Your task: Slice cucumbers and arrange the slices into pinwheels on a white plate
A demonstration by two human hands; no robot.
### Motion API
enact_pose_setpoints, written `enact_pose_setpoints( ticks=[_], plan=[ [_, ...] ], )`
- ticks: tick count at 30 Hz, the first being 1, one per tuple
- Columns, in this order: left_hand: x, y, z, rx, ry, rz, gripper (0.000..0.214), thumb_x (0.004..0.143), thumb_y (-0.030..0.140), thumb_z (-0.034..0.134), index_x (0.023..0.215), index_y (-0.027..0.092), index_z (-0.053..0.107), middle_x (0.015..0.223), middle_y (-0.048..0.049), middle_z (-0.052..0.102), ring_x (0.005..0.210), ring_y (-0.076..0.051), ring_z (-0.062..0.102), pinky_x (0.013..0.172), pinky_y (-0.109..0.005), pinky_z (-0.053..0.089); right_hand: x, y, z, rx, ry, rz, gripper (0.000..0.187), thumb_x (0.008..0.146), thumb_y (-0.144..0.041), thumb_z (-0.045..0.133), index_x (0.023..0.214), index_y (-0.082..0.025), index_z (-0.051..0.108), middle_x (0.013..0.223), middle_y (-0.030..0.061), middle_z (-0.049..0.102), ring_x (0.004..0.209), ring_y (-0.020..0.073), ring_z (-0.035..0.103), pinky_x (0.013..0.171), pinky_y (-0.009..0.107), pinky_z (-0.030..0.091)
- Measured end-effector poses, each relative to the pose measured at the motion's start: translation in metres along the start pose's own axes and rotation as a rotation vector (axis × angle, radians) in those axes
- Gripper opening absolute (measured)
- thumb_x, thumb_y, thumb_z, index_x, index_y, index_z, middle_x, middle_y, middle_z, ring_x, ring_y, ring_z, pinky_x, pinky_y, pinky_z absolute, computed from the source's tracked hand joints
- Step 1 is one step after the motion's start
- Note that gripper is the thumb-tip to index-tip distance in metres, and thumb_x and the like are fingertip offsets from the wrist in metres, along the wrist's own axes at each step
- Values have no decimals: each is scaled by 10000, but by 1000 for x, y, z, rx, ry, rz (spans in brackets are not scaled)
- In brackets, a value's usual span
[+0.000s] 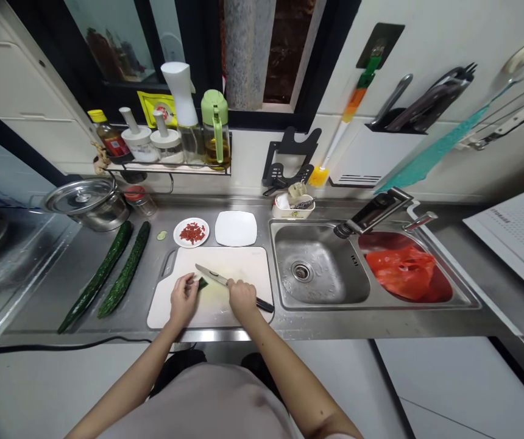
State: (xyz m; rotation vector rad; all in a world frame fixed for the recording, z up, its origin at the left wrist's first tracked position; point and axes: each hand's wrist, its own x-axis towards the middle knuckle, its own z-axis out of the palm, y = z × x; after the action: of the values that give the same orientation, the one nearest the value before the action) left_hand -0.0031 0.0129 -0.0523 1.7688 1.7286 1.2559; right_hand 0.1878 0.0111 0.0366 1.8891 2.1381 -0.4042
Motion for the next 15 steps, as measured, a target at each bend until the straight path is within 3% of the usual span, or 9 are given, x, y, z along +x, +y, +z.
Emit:
enact_pose_setpoints(
  ticks=[3,5,9,15],
  plan=[
    [5,7,-6,90,48,-24,337,904,346,467,1180,176,559,1079,-110,604,1011,-218,573,888,-377,477,0,6,3,-15,73,15,304,934,-141,367,1147,-200,575,957,122,653,913,201,622,776,315,399],
    [11,15,-9,150,18,14,344,908,357,454,1181,184,572,1135,-117,592,1105,-236,536,968,-404,423,-1,8,5,-22,129,18,334,934,-156,385,1215,-203,558,961,121,652,917,209,608,781,325,383],
    [26,36,-13,259,-162,78,328,892,391,487,1144,240,634,1217,-104,582,1171,-258,496,1017,-439,345,-2,11,10,-40,246,-6,373,921,-149,419,1269,-194,545,959,121,649,911,219,577,779,338,353],
    [50,58,-12,335,-389,54,311,823,433,578,1081,295,684,1280,-73,578,1207,-282,463,1060,-514,215,-4,17,15,-67,448,-72,358,920,-149,445,1255,-189,564,872,100,629,833,208,529,740,340,322]
  ],
)
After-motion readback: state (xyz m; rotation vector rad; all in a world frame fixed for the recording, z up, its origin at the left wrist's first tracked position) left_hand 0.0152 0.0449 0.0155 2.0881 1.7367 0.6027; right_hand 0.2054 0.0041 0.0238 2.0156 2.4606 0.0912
